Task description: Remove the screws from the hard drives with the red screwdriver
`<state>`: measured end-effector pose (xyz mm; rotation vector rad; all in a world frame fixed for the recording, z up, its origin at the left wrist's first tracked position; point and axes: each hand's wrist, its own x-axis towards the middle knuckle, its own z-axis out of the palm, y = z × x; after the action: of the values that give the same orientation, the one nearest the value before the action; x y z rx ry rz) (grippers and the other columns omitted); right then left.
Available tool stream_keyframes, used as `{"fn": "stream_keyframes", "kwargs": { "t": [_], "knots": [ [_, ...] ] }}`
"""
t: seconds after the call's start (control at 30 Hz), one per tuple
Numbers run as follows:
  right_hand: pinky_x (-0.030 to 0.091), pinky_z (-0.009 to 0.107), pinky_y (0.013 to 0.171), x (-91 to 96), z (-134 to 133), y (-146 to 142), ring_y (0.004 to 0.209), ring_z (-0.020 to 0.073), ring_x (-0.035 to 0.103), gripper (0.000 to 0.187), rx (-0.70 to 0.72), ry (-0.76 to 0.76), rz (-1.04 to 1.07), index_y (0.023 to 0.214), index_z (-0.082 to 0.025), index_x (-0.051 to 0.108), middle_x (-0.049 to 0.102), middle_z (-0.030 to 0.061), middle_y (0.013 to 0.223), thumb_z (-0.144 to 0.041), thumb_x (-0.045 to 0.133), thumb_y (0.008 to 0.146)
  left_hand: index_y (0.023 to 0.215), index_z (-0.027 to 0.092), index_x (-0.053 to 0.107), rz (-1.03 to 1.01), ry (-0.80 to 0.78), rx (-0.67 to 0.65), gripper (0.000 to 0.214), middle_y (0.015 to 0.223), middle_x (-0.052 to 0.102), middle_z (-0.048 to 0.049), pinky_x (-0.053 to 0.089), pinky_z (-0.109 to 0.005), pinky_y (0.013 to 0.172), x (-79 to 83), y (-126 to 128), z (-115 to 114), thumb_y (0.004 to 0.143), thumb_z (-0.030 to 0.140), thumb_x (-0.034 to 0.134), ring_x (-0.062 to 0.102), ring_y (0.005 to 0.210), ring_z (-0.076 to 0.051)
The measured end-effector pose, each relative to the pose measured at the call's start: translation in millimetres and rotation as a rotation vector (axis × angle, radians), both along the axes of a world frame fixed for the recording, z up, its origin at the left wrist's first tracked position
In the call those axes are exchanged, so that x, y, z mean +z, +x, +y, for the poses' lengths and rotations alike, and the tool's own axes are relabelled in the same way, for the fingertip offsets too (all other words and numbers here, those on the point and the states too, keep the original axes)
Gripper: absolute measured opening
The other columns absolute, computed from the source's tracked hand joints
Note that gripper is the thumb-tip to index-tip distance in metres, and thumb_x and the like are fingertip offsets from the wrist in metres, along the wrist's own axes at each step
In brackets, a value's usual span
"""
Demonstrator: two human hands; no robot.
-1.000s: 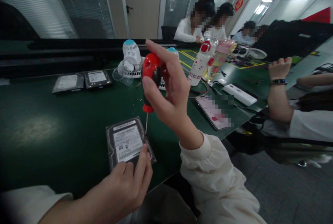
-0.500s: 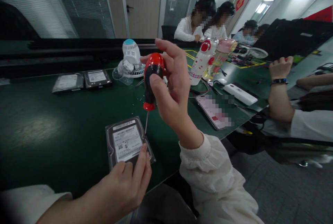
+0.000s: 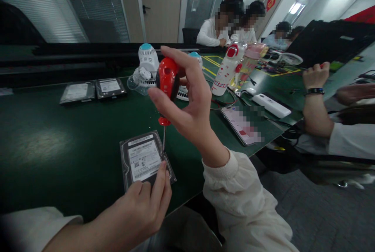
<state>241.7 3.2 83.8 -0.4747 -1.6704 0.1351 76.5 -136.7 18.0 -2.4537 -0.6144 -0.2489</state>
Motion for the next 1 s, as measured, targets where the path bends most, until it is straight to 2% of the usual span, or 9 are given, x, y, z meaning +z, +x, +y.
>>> {"fn": "stream_keyframes", "kwargs": {
  "t": [0.1,0.23,0.3,0.5,0.57,0.67,0.73,0.87,1.0],
  "knots": [
    [0.059,0.030,0.082,1.3,-0.5,-1.5,0.108,0.0165,0.067,0.049,-0.007,0.056,0.008,0.134,-0.036,0.064,0.064,-0.0002,0.135,-0.035,0.076,0.086,0.116,-0.003,0.075,0.010,-0.002,0.002,0.040,0.117,0.073,-0.0368,0.036,-0.028,0.045,0.2,0.0,-0.2,0.100,0.025,0.051,0.058,0.045,-0.014],
    [0.057,0.043,0.109,-1.2,0.8,-0.6,0.126,0.0231,0.066,0.050,0.104,-0.043,0.013,0.145,-0.032,0.056,0.066,0.0053,0.135,-0.044,0.060,0.097,0.116,-0.002,0.076,-0.003,-0.004,0.009,0.040,0.117,0.073,-0.0364,0.036,-0.028,0.045,0.3,0.1,-0.5,0.099,0.024,0.050,0.058,0.044,-0.014],
    [0.056,0.048,0.113,-1.8,0.7,-0.2,0.128,0.0250,0.065,0.051,0.137,-0.064,0.019,0.145,-0.030,0.056,0.066,0.0073,0.136,-0.049,0.057,0.097,0.116,-0.003,0.076,0.000,-0.007,0.004,0.040,0.116,0.073,-0.0364,0.037,-0.029,0.045,1.0,0.1,-0.4,0.099,0.022,0.049,0.059,0.045,-0.015],
    [0.062,0.032,0.088,2.0,-2.1,-1.5,0.114,0.0187,0.068,0.046,-0.011,0.049,0.002,0.136,-0.034,0.063,0.064,0.0016,0.138,-0.040,0.070,0.091,0.116,-0.003,0.076,0.003,-0.001,0.005,0.040,0.117,0.073,-0.0372,0.037,-0.028,0.044,1.7,1.2,0.6,0.099,0.023,0.050,0.059,0.044,-0.016],
    [0.062,0.033,0.090,1.7,-0.5,-1.1,0.112,0.0184,0.069,0.046,0.029,0.018,0.024,0.139,-0.032,0.061,0.066,0.0025,0.135,-0.043,0.063,0.095,0.115,-0.004,0.076,-0.005,0.005,0.001,0.040,0.117,0.072,-0.0378,0.036,-0.028,0.044,0.3,1.5,0.8,0.099,0.024,0.052,0.058,0.043,-0.016],
    [0.062,0.036,0.088,0.4,2.5,-0.5,0.101,0.0185,0.071,0.049,0.129,-0.018,0.066,0.141,-0.027,0.058,0.071,0.0050,0.113,-0.051,0.053,0.098,0.114,-0.004,0.076,-0.023,0.007,0.005,0.039,0.117,0.072,-0.0382,0.035,-0.028,0.044,-2.0,1.5,0.4,0.097,0.024,0.054,0.057,0.043,-0.015],
    [0.061,0.035,0.084,0.7,2.6,-0.6,0.098,0.0184,0.071,0.048,0.117,-0.007,0.068,0.136,-0.026,0.061,0.071,0.0054,0.109,-0.050,0.061,0.094,0.114,-0.003,0.076,-0.030,0.005,0.011,0.039,0.117,0.072,-0.0376,0.036,-0.028,0.044,-2.6,1.4,0.0,0.097,0.024,0.054,0.057,0.043,-0.015],
    [0.059,0.036,0.101,2.6,-0.3,-0.5,0.118,0.0199,0.066,0.051,-0.024,0.056,0.020,0.132,-0.032,0.065,0.065,0.0018,0.133,-0.035,0.080,0.083,0.114,-0.003,0.076,-0.031,0.015,0.010,0.039,0.116,0.073,-0.0370,0.036,-0.029,0.044,-2.0,1.4,0.7,0.097,0.023,0.052,0.057,0.043,-0.015],
    [0.058,0.042,0.109,1.0,0.9,0.0,0.116,0.0200,0.068,0.051,0.020,0.051,0.012,0.142,-0.035,0.058,0.058,0.0011,0.148,-0.043,0.067,0.093,0.114,-0.003,0.076,-0.017,0.016,-0.002,0.040,0.115,0.073,-0.0366,0.036,-0.028,0.043,-1.2,1.1,1.9,0.097,0.025,0.053,0.057,0.042,-0.015]
  ]
}}
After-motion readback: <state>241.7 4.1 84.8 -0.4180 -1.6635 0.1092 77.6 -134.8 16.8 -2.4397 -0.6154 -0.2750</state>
